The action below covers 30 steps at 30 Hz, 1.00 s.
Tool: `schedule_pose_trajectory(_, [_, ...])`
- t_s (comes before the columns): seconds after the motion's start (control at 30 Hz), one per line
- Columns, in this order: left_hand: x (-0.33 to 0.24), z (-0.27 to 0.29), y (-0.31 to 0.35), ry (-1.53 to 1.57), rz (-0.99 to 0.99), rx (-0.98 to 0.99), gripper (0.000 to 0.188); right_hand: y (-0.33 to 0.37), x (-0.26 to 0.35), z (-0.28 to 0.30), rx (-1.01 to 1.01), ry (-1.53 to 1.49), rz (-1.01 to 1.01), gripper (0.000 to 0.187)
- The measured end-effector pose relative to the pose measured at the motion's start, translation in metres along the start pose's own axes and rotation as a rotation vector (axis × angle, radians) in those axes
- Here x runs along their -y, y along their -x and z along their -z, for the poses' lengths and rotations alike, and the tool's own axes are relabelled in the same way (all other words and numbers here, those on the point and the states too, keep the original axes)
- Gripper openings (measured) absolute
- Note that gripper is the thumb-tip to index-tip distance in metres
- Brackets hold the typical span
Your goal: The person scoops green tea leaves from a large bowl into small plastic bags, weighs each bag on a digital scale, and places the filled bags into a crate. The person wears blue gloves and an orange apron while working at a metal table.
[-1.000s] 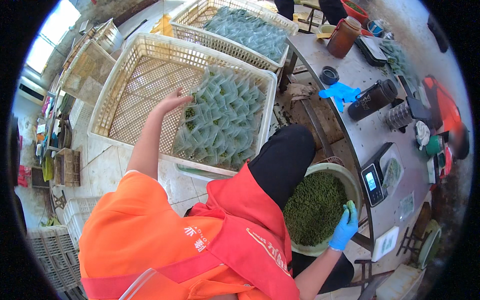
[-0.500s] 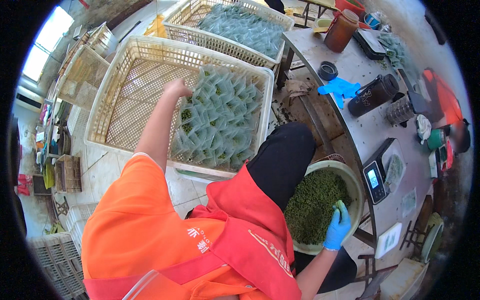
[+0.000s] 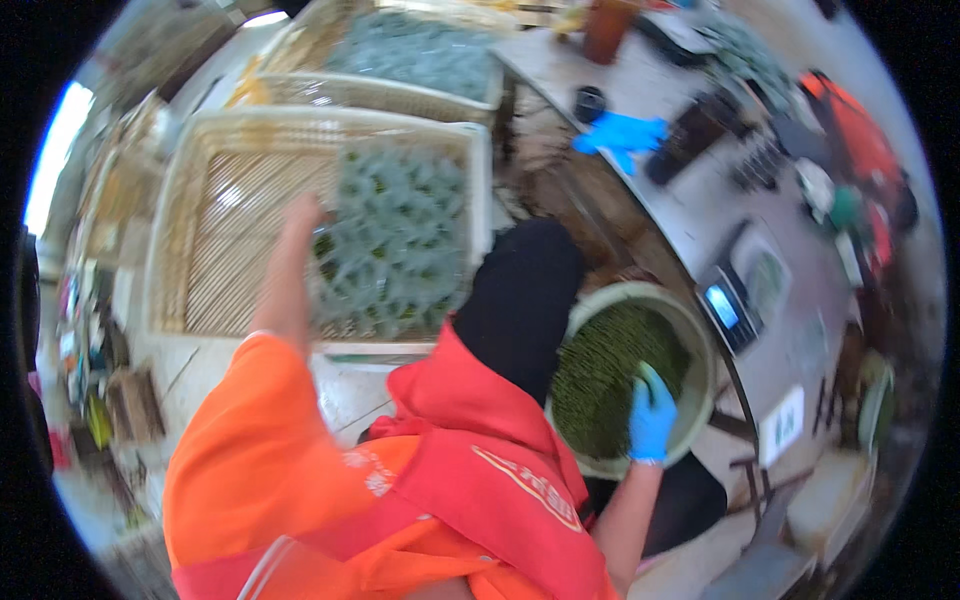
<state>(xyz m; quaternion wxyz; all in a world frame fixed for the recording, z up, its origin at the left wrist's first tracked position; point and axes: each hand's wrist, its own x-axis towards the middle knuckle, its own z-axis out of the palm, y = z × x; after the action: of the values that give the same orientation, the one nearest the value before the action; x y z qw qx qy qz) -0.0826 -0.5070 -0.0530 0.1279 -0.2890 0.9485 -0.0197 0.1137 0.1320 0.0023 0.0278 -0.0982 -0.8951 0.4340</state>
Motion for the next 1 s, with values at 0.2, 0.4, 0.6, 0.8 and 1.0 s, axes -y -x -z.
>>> schedule_pose_trajectory(0.2, [0.010,0.029,0.012,0.051,-0.064,0.146,0.038,-0.002,-0.020,-0.002,-0.057,0.146,-0.083,0.033])
schedule_pose_trajectory(0.4, [-0.011,0.030,0.023,0.016,-0.166,-0.013,0.036,0.003,-0.050,-0.014,-0.052,0.358,-0.279,0.036])
schedule_pose_trajectory(0.6, [-0.034,0.058,0.039,-0.214,-0.291,-0.101,0.038,0.015,-0.060,-0.034,0.217,0.220,-0.286,0.017])
schedule_pose_trajectory(0.8, [-0.153,0.113,0.125,0.114,-0.642,-0.283,0.037,-0.036,-0.003,0.040,-0.419,0.024,0.095,0.028])
schedule_pose_trajectory(1.0, [-0.289,0.125,0.242,0.568,-1.243,-0.562,0.024,-0.121,0.039,0.088,-0.352,0.399,-0.098,0.058])
